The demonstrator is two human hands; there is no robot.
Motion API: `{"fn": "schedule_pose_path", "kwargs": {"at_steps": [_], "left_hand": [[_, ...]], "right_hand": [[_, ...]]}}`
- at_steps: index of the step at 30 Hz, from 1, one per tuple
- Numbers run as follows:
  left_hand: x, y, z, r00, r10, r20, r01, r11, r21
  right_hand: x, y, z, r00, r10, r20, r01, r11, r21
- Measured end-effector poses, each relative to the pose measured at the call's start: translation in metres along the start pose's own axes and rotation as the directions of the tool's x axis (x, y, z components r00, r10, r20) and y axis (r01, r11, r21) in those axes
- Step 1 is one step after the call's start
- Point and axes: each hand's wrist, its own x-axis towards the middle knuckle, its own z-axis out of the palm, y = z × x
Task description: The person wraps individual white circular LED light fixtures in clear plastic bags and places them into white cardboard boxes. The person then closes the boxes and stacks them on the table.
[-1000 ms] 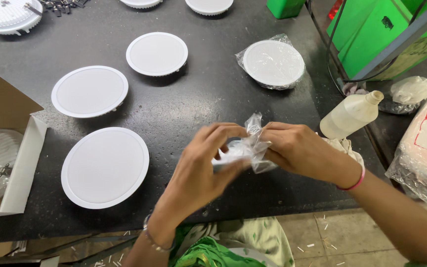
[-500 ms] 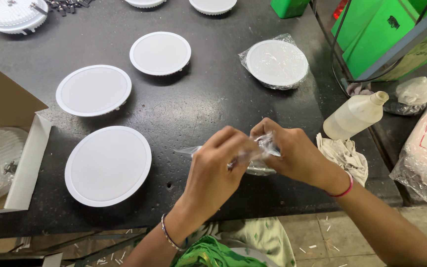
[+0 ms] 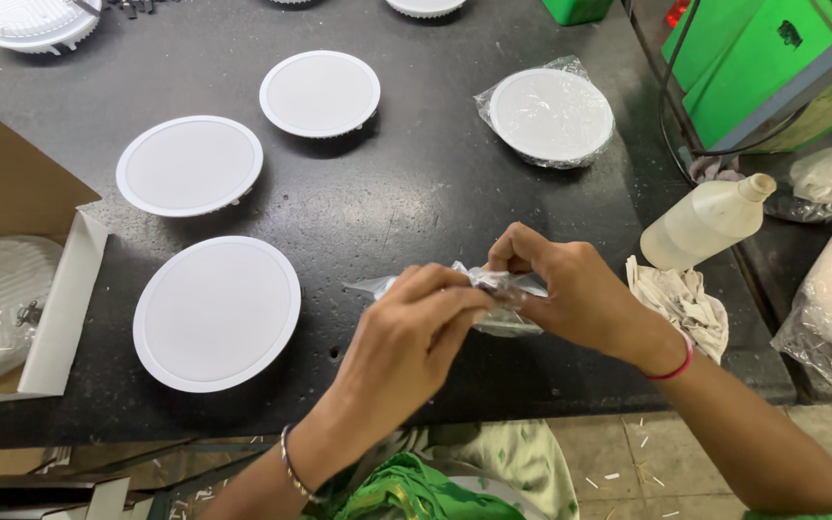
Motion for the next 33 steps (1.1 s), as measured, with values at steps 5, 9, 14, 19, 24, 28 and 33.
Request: {"fn": "schedule_pose_path", "kwargs": {"at_steps": [5, 9, 14, 19, 24, 28, 33], "left_hand": [[0.017, -0.007, 0.000, 0.977, -0.208, 0.040, 0.211, 0.970, -0.118], [0.021, -0.009, -0.001, 0.998, -0.062, 0.030, 0.066, 0.990, -0.128], [0.022, -0.022, 0.003, 0.981, 0.190, -0.044, -0.189, 0.982, 0.015], [0.018, -0.036, 0.006, 0.947, 0.314, 0.069, -0.321, 0.917, 0.237], [0.014, -0.030, 0.011, 0.964, 0.265, 0.027, -0.263, 0.933, 0.247], [0.015, -0.021, 0.014, 0.970, 0.242, -0.015, -0.232, 0.946, 0.226], [0.018, -0.017, 0.022, 0.970, 0.234, -0.061, -0.217, 0.953, 0.211]], "right_hand": [[0.002, -0.004, 0.000, 1.000, -0.022, 0.012, 0.022, 1.000, 0.000], [0.004, -0.004, -0.004, 1.000, 0.004, -0.013, -0.004, 0.999, -0.041], [0.007, -0.003, -0.010, 1.000, 0.023, -0.010, -0.023, 1.000, 0.013], [0.011, -0.004, -0.013, 0.998, 0.069, 0.010, -0.069, 0.998, 0.001], [0.013, -0.002, -0.021, 0.996, 0.019, 0.090, -0.024, 0.998, 0.064], [0.013, 0.003, -0.026, 0.987, 0.015, 0.163, -0.037, 0.990, 0.134], [0.021, 0.013, -0.051, 0.907, -0.060, 0.418, -0.053, 0.966, 0.254]]}}
